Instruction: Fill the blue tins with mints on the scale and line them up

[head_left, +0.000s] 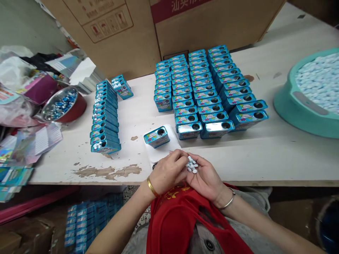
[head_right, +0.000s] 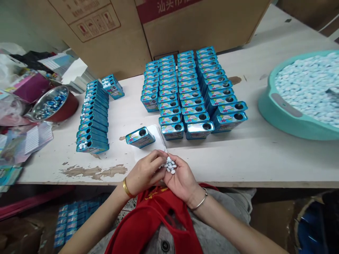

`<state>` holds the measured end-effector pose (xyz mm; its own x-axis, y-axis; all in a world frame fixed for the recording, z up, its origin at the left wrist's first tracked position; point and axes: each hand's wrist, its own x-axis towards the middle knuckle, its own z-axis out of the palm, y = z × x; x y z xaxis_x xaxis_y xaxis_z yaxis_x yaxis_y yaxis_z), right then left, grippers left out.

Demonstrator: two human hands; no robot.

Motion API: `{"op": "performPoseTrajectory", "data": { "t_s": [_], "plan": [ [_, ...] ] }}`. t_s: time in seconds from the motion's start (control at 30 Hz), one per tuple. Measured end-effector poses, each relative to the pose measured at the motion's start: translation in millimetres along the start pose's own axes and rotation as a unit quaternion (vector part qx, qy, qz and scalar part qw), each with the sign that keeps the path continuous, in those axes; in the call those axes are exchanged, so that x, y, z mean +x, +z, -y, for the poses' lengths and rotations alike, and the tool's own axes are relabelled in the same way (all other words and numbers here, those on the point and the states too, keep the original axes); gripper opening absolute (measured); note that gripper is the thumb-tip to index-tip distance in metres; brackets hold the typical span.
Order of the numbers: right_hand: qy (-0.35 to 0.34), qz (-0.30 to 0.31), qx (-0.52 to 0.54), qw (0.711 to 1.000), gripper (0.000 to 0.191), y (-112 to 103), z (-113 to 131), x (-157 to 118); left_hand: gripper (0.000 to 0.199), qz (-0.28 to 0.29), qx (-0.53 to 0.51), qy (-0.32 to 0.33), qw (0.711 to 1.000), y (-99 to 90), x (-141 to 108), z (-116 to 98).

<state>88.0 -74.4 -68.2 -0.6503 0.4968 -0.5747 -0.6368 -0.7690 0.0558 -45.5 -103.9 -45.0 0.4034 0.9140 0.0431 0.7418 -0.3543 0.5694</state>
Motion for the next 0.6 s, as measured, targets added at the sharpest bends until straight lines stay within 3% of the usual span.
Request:
{"op": "performPoseTrajectory", "data": {
  "t_s": [0.27,0.5,0.6],
  "plan": [
    [-0.016,0.018,0.008,1.0,0.025,4.7,0.1,2.9,0.018,-0.084,-0.073,0.032,0.993,-7.9,5.2,11.0],
    [-0.004,0.023,-0.03,0.999,0.028,19.8,0.6,3.6,0.009,-0.206,-0.001,-0.016,0.978,-53.1,17.9,22.9],
    [-0.007,0.004,-0.036,0.999,0.028,20.1,1.7,3.1,0.008,-0.224,0.052,-0.044,0.972,-66.8,24.1,36.4]
  ]
}}
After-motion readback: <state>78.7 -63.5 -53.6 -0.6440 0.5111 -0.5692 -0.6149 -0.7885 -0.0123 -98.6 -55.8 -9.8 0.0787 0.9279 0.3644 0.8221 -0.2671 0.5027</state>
